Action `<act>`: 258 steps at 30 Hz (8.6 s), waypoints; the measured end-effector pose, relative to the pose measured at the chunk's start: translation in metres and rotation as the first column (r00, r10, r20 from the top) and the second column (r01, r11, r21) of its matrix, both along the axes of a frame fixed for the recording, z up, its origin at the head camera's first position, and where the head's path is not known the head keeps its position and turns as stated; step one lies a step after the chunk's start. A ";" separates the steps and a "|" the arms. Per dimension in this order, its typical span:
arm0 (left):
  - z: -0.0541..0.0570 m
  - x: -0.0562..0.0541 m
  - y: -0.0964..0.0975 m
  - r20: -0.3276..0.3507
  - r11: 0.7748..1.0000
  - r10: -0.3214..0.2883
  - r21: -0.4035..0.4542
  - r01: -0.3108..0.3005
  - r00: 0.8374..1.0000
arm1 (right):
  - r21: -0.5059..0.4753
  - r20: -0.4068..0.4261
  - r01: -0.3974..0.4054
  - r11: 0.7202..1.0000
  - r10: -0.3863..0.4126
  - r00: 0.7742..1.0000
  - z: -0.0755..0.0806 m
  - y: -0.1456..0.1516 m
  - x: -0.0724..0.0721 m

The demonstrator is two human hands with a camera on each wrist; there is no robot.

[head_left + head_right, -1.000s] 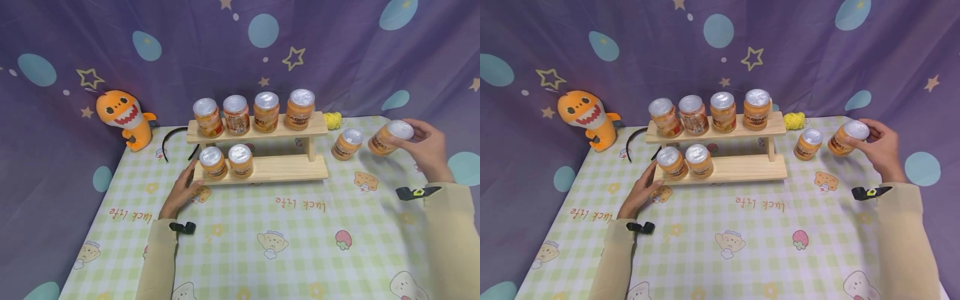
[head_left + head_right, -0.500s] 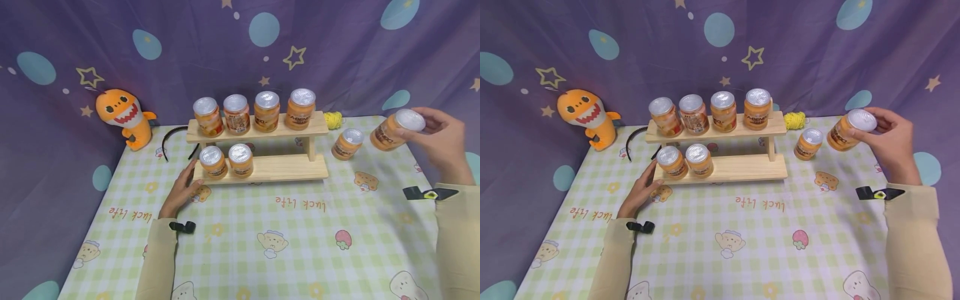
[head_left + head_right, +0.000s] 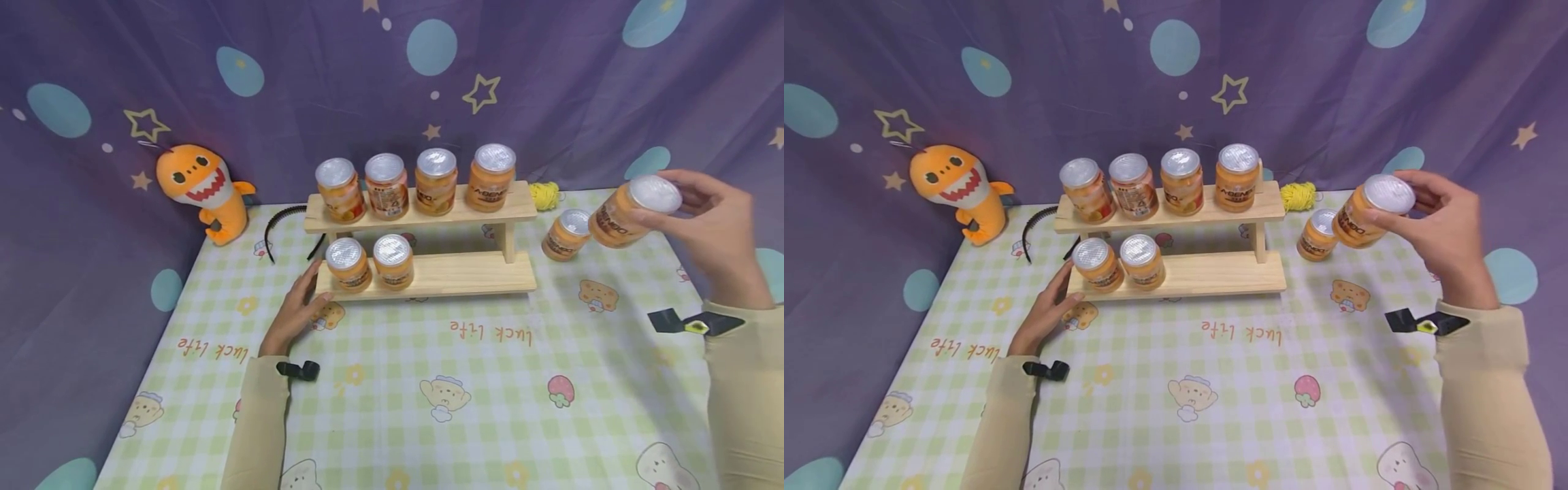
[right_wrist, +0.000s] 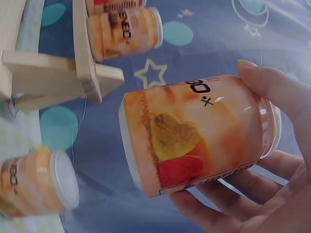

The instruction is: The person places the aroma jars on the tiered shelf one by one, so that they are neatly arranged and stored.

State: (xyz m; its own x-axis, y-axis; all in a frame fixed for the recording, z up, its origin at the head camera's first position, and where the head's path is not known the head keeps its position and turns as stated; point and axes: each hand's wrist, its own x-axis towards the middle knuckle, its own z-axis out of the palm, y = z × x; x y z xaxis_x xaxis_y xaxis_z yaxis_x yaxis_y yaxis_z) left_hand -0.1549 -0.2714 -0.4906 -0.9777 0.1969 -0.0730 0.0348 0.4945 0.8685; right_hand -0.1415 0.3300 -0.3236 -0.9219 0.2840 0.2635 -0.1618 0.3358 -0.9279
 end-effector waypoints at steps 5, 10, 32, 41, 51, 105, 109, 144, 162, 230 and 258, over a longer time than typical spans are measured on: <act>-0.006 -0.001 -0.003 -0.013 1.000 0.002 0.005 -0.002 1.000 | -0.009 -0.003 -0.025 1.000 0.025 1.000 0.003 -0.013 0.001; -0.004 0.000 -0.003 -0.022 1.000 0.005 0.014 -0.004 1.000 | -0.025 -0.025 -0.079 0.997 0.078 0.997 0.004 -0.029 0.000; -0.007 -0.002 -0.003 -0.022 0.999 0.019 -0.026 -0.019 1.000 | 0.101 0.015 -0.257 0.961 0.257 0.966 -0.009 -0.098 -0.010; -0.007 -0.002 -0.002 -0.015 1.000 0.016 -0.011 -0.016 1.000 | 0.115 0.057 -0.326 0.938 0.321 0.945 -0.022 -0.121 -0.012; -0.006 -0.001 -0.002 -0.019 1.000 0.010 -0.014 -0.011 1.000 | 0.098 0.063 -0.388 0.916 0.384 0.921 -0.034 -0.142 -0.019; 0.019 0.006 0.009 0.026 1.000 0.022 -0.022 -0.022 0.999 | 0.183 0.130 -0.461 0.868 0.444 0.887 -0.085 -0.217 -0.039; 0.001 0.000 0.001 0.017 0.999 0.023 -0.027 -0.023 1.000 | 0.186 0.151 -0.473 0.861 0.450 0.880 -0.086 -0.216 -0.039; 0.003 0.002 0.002 -0.003 1.000 0.003 -0.004 -0.003 1.000 | 0.132 -0.128 -0.222 0.966 0.238 0.963 -0.020 -0.104 -0.024; -0.008 -0.001 -0.004 -0.008 1.000 0.013 -0.002 -0.013 1.000 | 0.023 -0.027 -0.020 1.000 0.021 0.999 -0.045 -0.028 -0.038; -0.007 -0.001 -0.003 -0.026 1.000 0.006 -0.002 -0.006 1.000 | 0.146 0.205 0.030 0.989 -0.060 0.977 -0.136 -0.011 -0.055; -0.007 -0.001 -0.004 -0.022 1.000 -0.008 -0.003 0.008 1.000 | 0.058 0.111 0.106 0.993 -0.112 0.988 -0.061 -0.018 -0.027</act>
State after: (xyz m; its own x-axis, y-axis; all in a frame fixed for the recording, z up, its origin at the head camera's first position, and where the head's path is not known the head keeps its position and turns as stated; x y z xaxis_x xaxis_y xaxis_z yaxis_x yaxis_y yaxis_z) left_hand -0.1556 -0.2749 -0.4974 -0.9774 0.2049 -0.0519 0.0582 0.4970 0.8658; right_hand -0.1684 0.3120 -0.3843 -0.9110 0.3730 0.1761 -0.0163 0.3940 -0.9190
